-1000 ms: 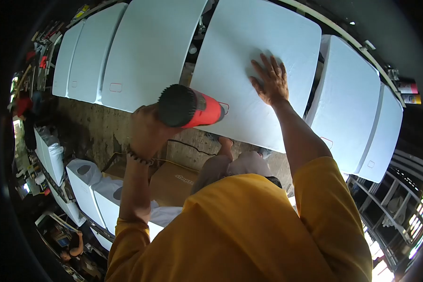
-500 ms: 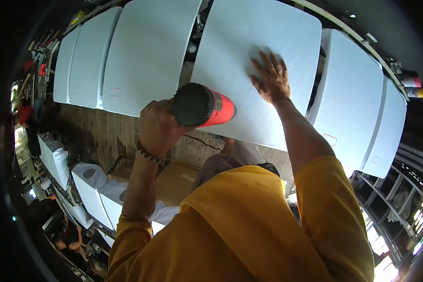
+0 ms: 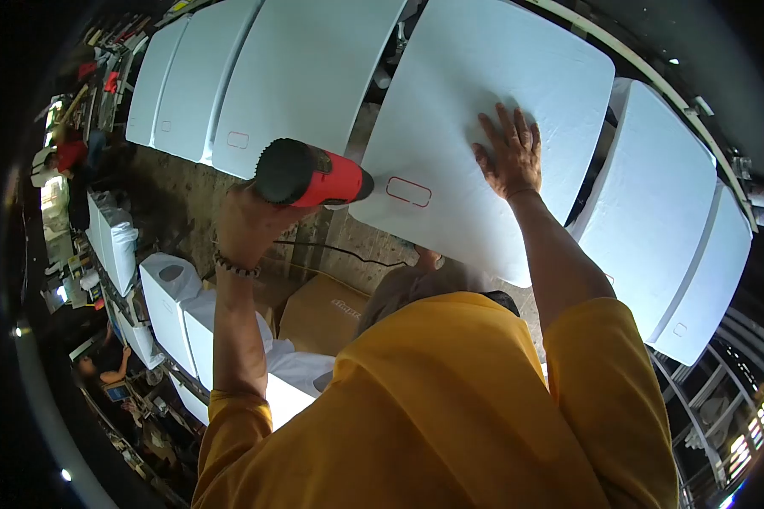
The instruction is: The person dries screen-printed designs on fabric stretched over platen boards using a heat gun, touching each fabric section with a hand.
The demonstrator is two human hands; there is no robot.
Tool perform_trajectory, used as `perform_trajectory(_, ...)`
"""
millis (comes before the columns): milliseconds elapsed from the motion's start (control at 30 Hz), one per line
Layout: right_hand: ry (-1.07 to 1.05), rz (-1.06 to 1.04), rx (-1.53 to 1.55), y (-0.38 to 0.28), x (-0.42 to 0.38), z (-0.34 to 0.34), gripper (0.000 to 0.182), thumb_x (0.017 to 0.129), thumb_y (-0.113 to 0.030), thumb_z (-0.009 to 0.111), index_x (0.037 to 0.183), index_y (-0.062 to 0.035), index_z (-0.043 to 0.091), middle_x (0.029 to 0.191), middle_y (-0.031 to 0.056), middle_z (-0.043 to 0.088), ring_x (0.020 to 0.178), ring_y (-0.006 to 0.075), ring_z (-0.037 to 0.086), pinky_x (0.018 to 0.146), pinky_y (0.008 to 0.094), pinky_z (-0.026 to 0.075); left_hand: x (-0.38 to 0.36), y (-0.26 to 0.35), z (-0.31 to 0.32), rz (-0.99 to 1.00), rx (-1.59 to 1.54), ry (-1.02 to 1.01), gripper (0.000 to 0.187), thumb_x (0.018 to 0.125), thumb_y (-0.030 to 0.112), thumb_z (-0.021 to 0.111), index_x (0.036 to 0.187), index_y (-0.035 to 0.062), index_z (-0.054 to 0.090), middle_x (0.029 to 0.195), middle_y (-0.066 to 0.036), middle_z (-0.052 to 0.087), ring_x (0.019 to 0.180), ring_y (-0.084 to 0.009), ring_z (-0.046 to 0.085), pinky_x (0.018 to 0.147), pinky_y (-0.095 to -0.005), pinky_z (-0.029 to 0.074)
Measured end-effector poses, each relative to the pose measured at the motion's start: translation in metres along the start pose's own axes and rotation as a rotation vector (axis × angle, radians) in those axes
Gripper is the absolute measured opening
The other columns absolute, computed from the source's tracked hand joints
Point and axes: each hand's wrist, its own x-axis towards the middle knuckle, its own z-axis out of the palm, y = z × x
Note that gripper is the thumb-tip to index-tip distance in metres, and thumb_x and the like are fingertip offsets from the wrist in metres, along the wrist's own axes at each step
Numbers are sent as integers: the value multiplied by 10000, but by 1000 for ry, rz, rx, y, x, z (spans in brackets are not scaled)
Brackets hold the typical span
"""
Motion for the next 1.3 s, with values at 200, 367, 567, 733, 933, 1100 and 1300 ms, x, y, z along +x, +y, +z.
perform_trajectory(200, 56, -35, 29, 1, 0, 0, 607, 1067, -515, 537, 1634, -337, 418, 1755, 12, 267, 1622, 312, 219, 1315, 568, 171, -4, 12, 9, -17, 90, -20, 406, 721, 397, 967, 905, 89, 778, 739, -110, 748, 646, -330, 736, 568, -412, 572)
perform_trajectory(367, 3, -6, 10, 0, -2, 0, 608, 1075, -563, 489, 1636, -348, 400, 1757, -2, 250, 1634, 283, 189, 1332, 563, 137, 4, 36, 30, -22, 20, 105, 463, 695, 482, 955, 825, 93, 740, 712, -110, 722, 620, -353, 709, 560, -433, 571)
perform_trajectory(567, 65, -27, 32, -1, 0, 2, 605, 1073, -517, 518, 1636, -320, 422, 1748, 24, 281, 1618, 312, 230, 1307, 577, 179, 10, 71, 40, 22, -50, 79, 462, 696, 479, 941, 749, 88, 701, 702, -100, 693, 621, -356, 693, 565, -438, 564)
perform_trajectory(733, 59, -36, -1, -1, -1, 2, 597, 1075, -515, 511, 1633, -316, 429, 1745, 28, 287, 1618, 319, 230, 1305, 581, 181, 2, 72, 51, -15, -64, 65, 449, 705, 457, 937, 793, 77, 714, 719, -106, 700, 666, -363, 707, 584, -440, 569)
perform_trajectory(933, 72, -37, 8, -2, -2, 1, 587, 1075, -508, 517, 1624, -311, 443, 1738, 34, 297, 1615, 322, 234, 1302, 588, 187, -16, 52, 26, -120, -87, 57, 423, 725, 409, 946, 862, 61, 749, 762, -141, 733, 683, -384, 717, 601, -443, 582)
perform_trajectory(1100, 1, -9, -23, -1, 0, -1, 613, 1077, -573, 466, 1643, -347, 395, 1751, 9, 272, 1635, 296, 185, 1329, 572, 118, -35, 33, 12, -141, -36, 56, 445, 742, 436, 943, 869, 52, 758, 745, -166, 733, 667, -393, 719, 589, -449, 580)
perform_trajectory(1300, 5, -6, -8, -1, 0, 1, 611, 1077, -561, 465, 1645, -346, 391, 1754, 11, 265, 1633, 300, 189, 1333, 568, 110, -45, 31, 17, -160, 38, 99, 447, 739, 468, 936, 828, 65, 763, 729, -158, 730, 659, -376, 723, 578, -445, 573)
